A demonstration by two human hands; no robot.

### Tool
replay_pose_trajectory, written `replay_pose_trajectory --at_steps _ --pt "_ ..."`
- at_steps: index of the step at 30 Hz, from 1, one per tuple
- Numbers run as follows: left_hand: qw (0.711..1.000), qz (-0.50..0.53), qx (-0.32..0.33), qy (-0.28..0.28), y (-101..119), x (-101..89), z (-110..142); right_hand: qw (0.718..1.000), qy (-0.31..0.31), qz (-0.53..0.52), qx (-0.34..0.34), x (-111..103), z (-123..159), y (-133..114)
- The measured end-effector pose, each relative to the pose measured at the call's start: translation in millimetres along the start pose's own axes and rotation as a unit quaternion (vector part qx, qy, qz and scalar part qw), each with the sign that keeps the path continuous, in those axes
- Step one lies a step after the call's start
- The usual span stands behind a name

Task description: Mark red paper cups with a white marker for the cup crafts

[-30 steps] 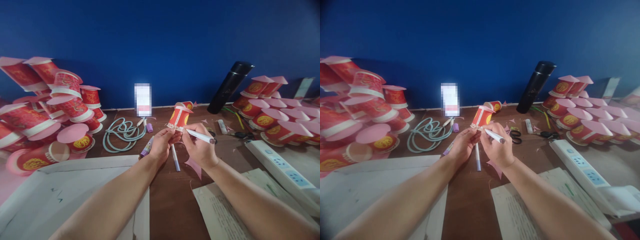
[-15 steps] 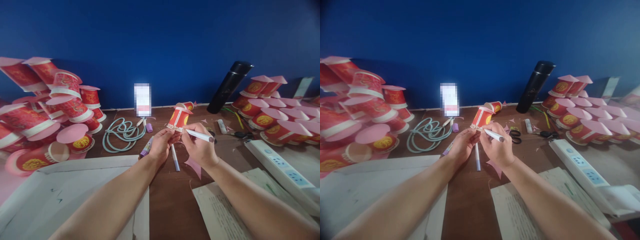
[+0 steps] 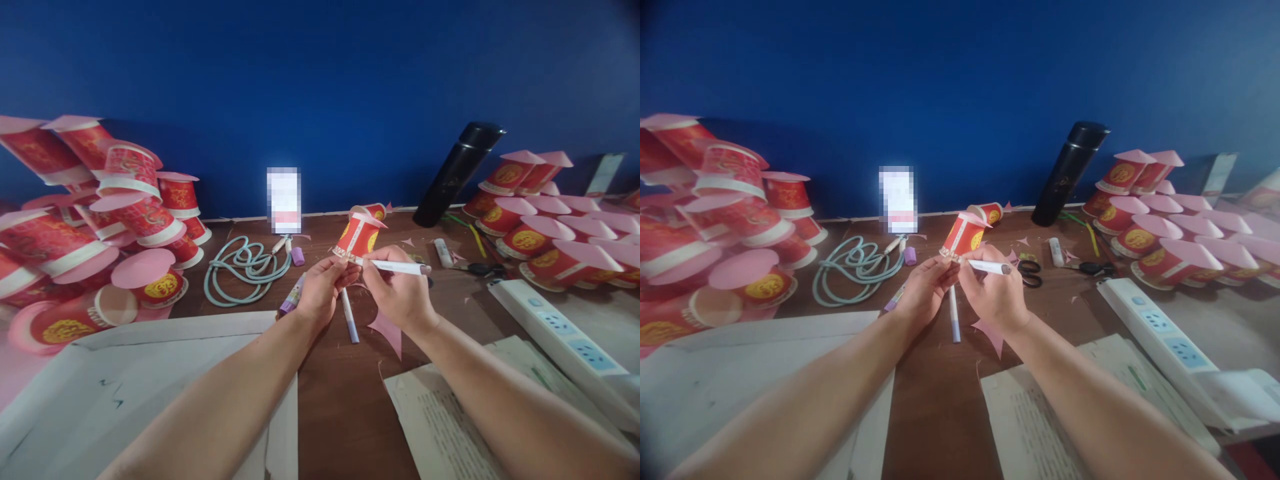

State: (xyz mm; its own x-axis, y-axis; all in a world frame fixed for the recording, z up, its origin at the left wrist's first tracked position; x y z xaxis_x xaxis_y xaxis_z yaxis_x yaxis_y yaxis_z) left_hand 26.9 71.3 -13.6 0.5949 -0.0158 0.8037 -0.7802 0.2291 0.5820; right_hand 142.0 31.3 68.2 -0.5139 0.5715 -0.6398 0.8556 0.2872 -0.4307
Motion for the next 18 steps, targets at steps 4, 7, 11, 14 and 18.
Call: replay_pose_trajectory --at_steps 4,7,11,14,18 --pt "1.000 0.000 0.003 -0.013 0.1 2.0 -0.8 1.000 0.008 0.002 -0.006 0.6 1.1 -0.1" --pt "1.000 -0.001 0.003 -0.024 -0.5 3.9 -1.5 1.000 0.009 0.002 -0.004 1.9 1.4 0.9" --pt "1.000 -0.009 0.006 -0.020 -0.7 3.1 -2.1 1.000 0.006 0.002 -0.007 2.9 2.0 0.5" --pt "1.000 -0.013 0.007 -0.015 -0.5 2.6 -1.8 1.000 0.001 0.004 -0.005 3.3 2.7 0.3" --pt "1.000 -0.017 0.007 -0.008 0.2 2.0 -1.0 1.000 0.002 0.014 0.003 2.6 3.1 0.4"
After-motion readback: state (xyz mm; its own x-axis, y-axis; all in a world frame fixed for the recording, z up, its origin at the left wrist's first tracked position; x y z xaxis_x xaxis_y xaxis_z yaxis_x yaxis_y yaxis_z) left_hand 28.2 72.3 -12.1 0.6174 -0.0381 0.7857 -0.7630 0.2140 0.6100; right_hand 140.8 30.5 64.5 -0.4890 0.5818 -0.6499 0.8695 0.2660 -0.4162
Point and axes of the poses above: each hand's wrist, its own z-axis away from the middle knuckle, its own x-axis out of the palm, y = z × x, the point moved 8 cm from there along -z, towards the middle knuckle, and after that the axes turned 11 degrees about z, right-handed, at the moved point
